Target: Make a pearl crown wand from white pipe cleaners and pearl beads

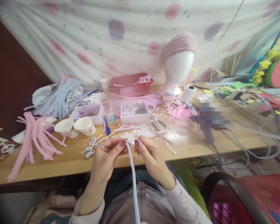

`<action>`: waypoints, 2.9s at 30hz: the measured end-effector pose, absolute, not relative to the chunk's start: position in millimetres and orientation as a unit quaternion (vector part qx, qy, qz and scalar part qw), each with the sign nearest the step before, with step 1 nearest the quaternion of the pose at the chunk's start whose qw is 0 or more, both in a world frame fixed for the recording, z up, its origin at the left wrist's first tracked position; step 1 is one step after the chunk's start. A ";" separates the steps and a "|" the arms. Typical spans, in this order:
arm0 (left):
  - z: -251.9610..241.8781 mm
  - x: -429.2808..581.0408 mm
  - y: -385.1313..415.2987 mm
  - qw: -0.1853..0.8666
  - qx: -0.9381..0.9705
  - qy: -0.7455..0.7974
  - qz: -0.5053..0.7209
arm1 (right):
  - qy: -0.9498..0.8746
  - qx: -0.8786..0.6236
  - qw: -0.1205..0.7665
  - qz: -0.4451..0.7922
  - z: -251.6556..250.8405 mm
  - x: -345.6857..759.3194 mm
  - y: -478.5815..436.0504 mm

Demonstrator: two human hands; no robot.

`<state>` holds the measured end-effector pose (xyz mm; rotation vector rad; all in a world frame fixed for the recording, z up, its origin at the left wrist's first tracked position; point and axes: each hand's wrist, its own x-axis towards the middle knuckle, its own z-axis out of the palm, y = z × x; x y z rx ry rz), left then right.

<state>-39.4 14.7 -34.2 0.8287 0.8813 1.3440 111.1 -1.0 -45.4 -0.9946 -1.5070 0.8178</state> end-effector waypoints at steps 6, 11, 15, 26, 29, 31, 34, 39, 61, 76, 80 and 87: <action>-22.5 -57.6 29.3 0.489 0.622 0.371 0.486 | -0.654 -0.421 0.507 0.372 -29.2 122.4 8.9; -16.1 -56.7 39.6 0.175 0.762 0.360 0.508 | -0.591 -0.360 0.428 0.582 -13.1 118.0 16.5; -19.0 -53.7 45.8 0.133 0.753 0.386 0.516 | -0.664 -0.432 0.376 0.481 -10.4 114.5 8.8; 5.6 -80.5 53.6 0.274 0.864 0.306 0.291 | -0.896 -0.399 0.124 0.149 63.8 155.7 44.7; 11.0 -84.3 51.5 0.457 0.798 0.257 0.299 | -0.914 -0.317 0.137 0.214 68.7 162.4 70.9; 8.8 -84.5 51.9 0.535 0.733 0.225 0.354 | -0.909 -0.283 0.168 0.256 60.0 163.0 82.3; 3.2 -79.7 54.0 0.538 0.668 0.208 0.471 | -0.896 -0.268 0.235 0.266 37.5 156.1 86.9; -0.4 -69.2 60.5 0.304 0.684 0.320 0.581 | -0.907 -0.291 0.266 0.150 11.6 129.9 71.8; 11.6 -82.1 44.0 0.051 0.811 0.261 0.522 | -0.907 -0.301 0.226 0.187 68.0 157.0 94.8; -8.2 -87.6 62.1 -0.082 0.803 0.305 0.505 | -0.908 -0.316 0.227 0.153 69.8 118.3 37.4; 3.1 -96.0 53.7 0.026 0.835 0.264 0.482 | -0.914 -0.304 0.248 0.105 87.2 138.5 71.4; 6.9 -103.3 52.7 0.138 0.746 0.357 0.545 | -0.913 -0.312 0.217 0.149 47.0 137.2 105.5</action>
